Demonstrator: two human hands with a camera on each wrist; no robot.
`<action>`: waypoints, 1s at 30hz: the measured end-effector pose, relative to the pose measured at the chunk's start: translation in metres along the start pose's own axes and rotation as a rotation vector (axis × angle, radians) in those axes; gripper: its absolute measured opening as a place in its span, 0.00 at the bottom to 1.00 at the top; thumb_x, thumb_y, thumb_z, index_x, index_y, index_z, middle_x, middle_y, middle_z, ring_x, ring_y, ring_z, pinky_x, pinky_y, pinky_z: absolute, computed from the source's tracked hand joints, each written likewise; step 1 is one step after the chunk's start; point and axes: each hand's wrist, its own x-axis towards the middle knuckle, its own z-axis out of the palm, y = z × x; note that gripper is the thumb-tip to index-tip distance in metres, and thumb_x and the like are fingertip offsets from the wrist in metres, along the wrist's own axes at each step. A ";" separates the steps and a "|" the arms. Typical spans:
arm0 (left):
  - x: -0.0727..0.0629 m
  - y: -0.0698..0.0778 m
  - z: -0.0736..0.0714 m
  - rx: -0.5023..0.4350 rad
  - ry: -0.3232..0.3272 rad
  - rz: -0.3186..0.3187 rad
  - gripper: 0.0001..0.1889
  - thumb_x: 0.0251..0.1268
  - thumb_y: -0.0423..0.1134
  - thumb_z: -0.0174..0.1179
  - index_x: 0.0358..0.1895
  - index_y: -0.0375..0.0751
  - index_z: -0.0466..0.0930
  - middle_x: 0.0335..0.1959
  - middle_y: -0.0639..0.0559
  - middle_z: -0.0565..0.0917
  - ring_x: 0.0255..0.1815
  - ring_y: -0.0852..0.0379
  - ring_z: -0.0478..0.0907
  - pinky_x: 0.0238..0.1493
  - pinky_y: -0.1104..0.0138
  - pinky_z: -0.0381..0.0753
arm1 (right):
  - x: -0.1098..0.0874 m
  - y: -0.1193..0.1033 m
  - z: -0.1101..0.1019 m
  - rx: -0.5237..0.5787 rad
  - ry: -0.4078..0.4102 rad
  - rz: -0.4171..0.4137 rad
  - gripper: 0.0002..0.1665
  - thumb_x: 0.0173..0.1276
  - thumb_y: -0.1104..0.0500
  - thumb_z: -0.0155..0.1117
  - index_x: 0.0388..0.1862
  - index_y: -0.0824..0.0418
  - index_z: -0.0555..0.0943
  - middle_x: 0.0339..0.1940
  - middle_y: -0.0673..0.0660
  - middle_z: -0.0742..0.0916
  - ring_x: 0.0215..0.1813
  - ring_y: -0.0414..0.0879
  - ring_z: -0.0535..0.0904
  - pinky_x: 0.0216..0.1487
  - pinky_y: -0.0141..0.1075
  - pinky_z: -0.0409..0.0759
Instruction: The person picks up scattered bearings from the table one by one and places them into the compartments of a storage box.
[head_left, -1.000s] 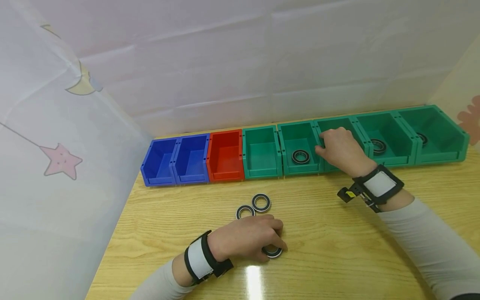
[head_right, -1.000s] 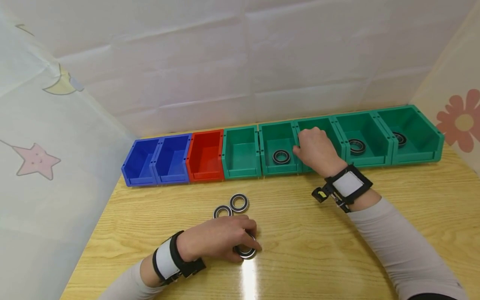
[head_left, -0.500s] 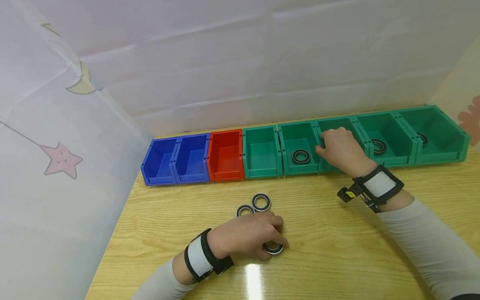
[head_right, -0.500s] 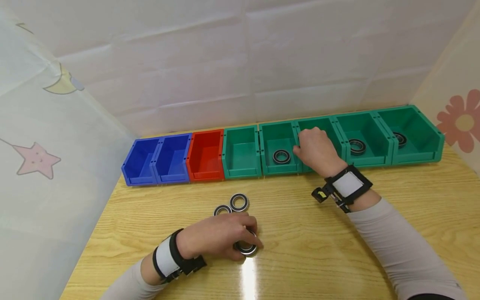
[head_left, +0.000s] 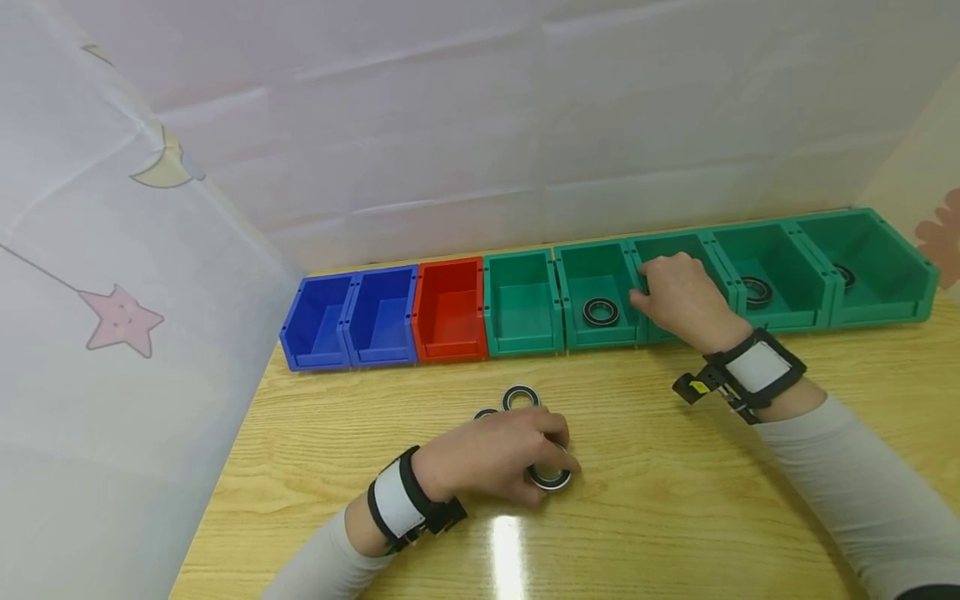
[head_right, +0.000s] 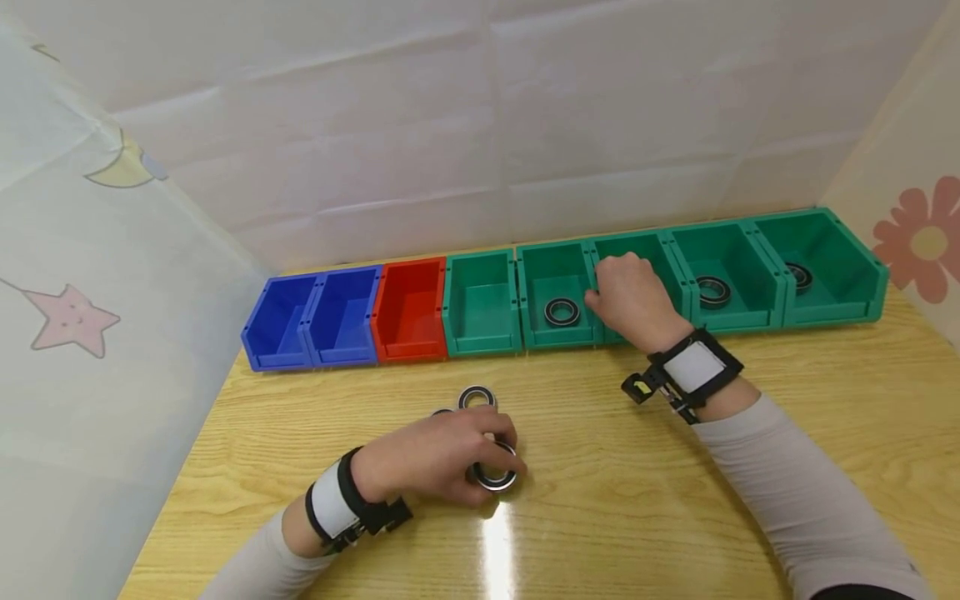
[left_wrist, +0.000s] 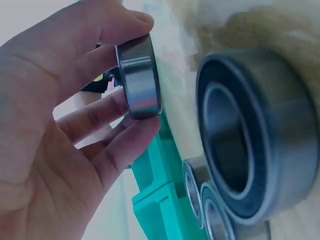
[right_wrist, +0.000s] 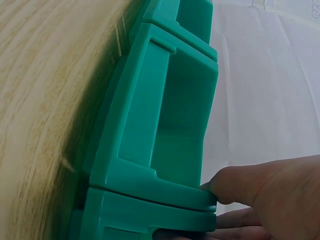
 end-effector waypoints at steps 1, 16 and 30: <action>0.000 -0.001 -0.001 0.003 0.002 -0.001 0.20 0.54 0.46 0.71 0.53 0.62 0.85 0.46 0.60 0.79 0.46 0.66 0.72 0.46 0.78 0.73 | 0.000 0.000 0.000 0.000 -0.001 0.001 0.16 0.66 0.61 0.66 0.20 0.64 0.75 0.14 0.50 0.63 0.12 0.44 0.63 0.17 0.33 0.58; 0.003 -0.012 -0.014 -0.016 0.058 0.000 0.21 0.54 0.47 0.72 0.54 0.57 0.86 0.46 0.58 0.79 0.47 0.63 0.71 0.50 0.76 0.72 | 0.000 0.000 0.001 -0.013 0.003 -0.007 0.14 0.66 0.61 0.66 0.23 0.66 0.77 0.13 0.51 0.65 0.12 0.44 0.64 0.17 0.33 0.58; 0.005 -0.029 -0.026 -0.046 0.133 -0.006 0.20 0.55 0.45 0.71 0.54 0.55 0.87 0.46 0.56 0.79 0.48 0.62 0.72 0.50 0.74 0.73 | -0.001 0.000 0.000 0.002 -0.018 0.013 0.12 0.66 0.61 0.66 0.30 0.71 0.82 0.12 0.51 0.65 0.11 0.44 0.64 0.16 0.33 0.59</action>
